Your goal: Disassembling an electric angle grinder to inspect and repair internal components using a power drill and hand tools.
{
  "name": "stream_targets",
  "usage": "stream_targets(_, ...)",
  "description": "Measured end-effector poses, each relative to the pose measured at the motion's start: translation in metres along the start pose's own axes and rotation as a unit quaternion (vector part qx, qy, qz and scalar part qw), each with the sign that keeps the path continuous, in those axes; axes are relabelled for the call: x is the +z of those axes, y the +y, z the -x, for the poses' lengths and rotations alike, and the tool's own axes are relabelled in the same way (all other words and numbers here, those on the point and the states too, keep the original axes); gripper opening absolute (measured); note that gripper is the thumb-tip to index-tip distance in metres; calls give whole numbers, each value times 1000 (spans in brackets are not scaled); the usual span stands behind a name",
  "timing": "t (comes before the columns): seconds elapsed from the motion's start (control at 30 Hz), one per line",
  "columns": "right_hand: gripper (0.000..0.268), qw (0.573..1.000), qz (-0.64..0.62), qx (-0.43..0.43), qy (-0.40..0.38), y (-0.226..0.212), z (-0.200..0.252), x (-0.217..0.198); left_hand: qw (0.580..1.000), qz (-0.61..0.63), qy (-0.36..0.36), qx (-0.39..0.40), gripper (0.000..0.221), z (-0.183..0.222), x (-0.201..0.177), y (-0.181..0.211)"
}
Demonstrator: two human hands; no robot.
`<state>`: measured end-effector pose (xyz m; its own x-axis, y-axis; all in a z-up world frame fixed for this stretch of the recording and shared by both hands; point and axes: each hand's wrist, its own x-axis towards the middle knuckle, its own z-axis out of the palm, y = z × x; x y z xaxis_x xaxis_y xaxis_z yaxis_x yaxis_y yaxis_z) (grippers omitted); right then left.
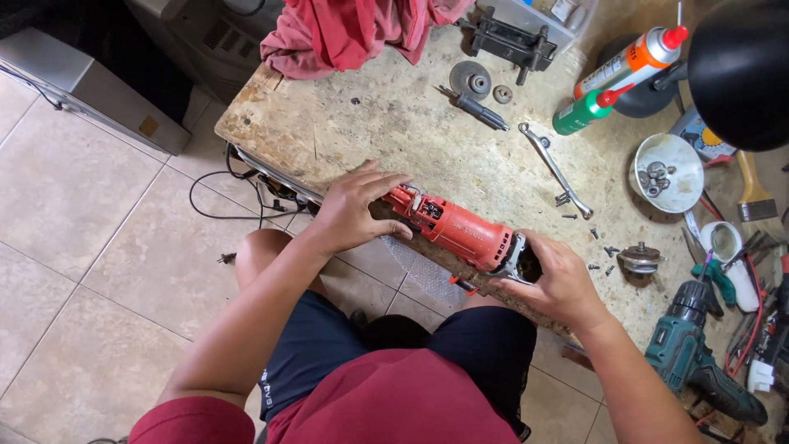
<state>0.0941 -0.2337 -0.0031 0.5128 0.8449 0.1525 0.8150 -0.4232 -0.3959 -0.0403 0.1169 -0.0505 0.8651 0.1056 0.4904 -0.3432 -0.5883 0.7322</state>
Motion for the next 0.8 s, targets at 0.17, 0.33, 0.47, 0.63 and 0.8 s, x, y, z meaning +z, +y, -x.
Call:
stream_targets(0.17,89,998,51,-20,2,4,3,3,999,8,25,27,76,-4,5,-2)
stream_targets(0.33,94,990,140,-11,-4,18,-16,-13,998,-18,43,41,73,-3,11,12)
stream_targets(0.47,88,977,214,-1,8,24,-44,-37,988,-94,125,0,66,4,42,24)
stream_targets(0.63,81,977,213,-15,-5,41,-79,-46,978,-109,169,-45,60,6,56,33)
stream_targets(0.8,59,989,133,-39,-48,37,-114,-54,963,-131,234,-38,61,2,58,39)
